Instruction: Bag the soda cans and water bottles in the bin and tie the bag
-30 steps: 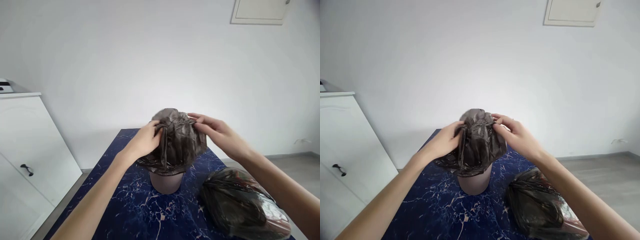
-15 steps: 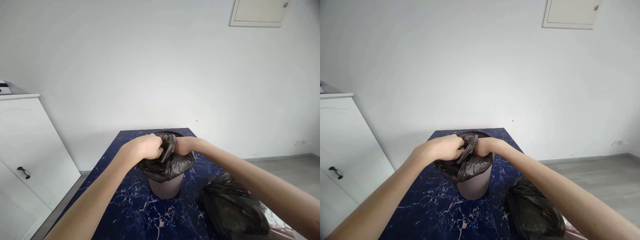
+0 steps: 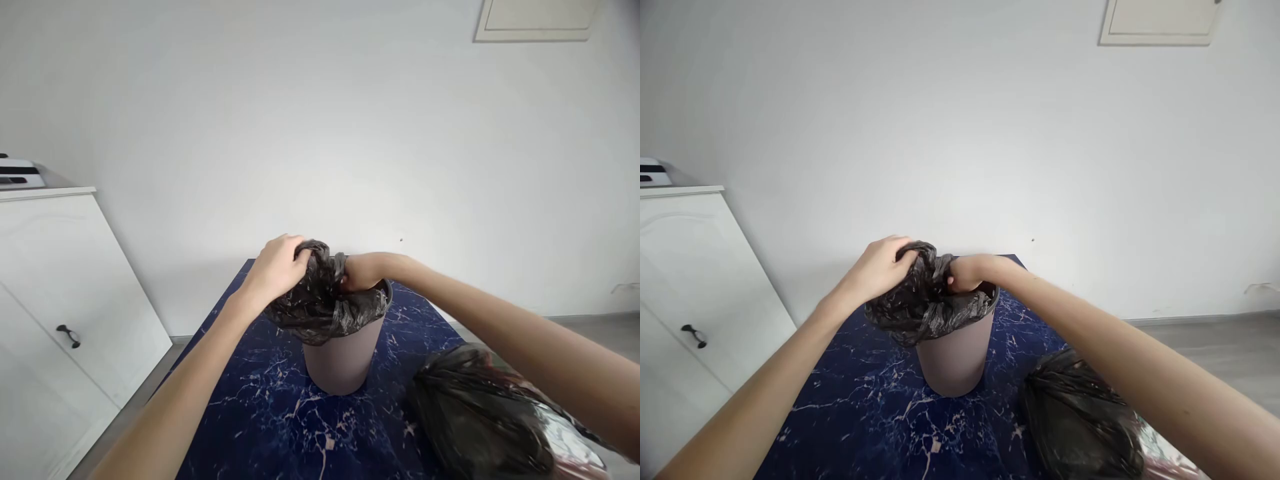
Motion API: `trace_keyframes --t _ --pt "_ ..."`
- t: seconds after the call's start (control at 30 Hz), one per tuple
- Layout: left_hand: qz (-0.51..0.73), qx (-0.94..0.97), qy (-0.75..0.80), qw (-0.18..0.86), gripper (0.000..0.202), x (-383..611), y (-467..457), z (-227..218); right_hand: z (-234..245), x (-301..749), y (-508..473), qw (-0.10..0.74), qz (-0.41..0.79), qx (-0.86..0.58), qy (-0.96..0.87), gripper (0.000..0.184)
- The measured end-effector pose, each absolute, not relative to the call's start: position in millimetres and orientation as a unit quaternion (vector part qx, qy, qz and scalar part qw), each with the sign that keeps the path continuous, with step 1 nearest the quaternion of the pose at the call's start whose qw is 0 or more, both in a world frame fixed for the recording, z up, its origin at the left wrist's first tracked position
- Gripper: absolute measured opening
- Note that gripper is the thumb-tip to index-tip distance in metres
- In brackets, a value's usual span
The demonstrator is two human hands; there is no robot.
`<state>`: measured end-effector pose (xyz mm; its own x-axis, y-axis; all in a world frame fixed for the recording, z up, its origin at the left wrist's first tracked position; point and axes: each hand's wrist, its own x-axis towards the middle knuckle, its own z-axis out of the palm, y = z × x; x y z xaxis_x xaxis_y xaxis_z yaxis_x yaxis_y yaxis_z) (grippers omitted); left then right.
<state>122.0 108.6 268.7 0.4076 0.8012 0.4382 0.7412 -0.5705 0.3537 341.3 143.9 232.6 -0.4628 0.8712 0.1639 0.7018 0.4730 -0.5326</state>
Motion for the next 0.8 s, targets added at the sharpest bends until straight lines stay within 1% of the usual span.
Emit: trace_keyframes --t 0.07,0.17,0.2,0.27,0.37,0.53,0.63,0.7,0.73,0.8 --pt "0.328 0.808 0.482 0.088 0.027 119 120 266 248 362 132 0.213 0.186 -0.510 -0.812 0.020" --pt "0.373 0.765 0.500 0.158 0.036 118 135 260 258 392 113 0.247 0.175 -0.558 -0.773 0.028" --pt "0.382 0.756 0.498 0.183 0.036 118 140 258 257 401 108 0.270 0.204 -0.569 -0.750 0.030" --pt "0.387 0.746 0.488 0.235 0.034 119 147 255 247 417 102 0.318 0.301 -0.578 -0.688 0.035" --pt "0.363 0.729 0.483 0.320 0.033 118 155 253 225 437 101 0.366 0.434 -0.561 -0.603 0.034" --pt "0.327 0.675 0.477 0.459 0.047 105 169 243 192 456 106 0.394 0.509 -0.545 -0.537 0.025" --pt "0.334 0.641 0.479 0.497 0.057 99 183 231 177 462 111 0.398 0.531 -0.546 -0.512 0.025" --pt "0.346 0.621 0.493 0.502 0.058 100 193 222 169 465 115 0.393 0.540 -0.548 -0.503 0.029" --pt "0.353 0.613 0.500 0.500 0.055 101 197 218 165 465 117 0.388 0.543 -0.550 -0.502 0.031" --pt "0.369 0.607 0.510 0.485 0.044 106 204 210 159 465 119 0.375 0.547 -0.555 -0.502 0.038"
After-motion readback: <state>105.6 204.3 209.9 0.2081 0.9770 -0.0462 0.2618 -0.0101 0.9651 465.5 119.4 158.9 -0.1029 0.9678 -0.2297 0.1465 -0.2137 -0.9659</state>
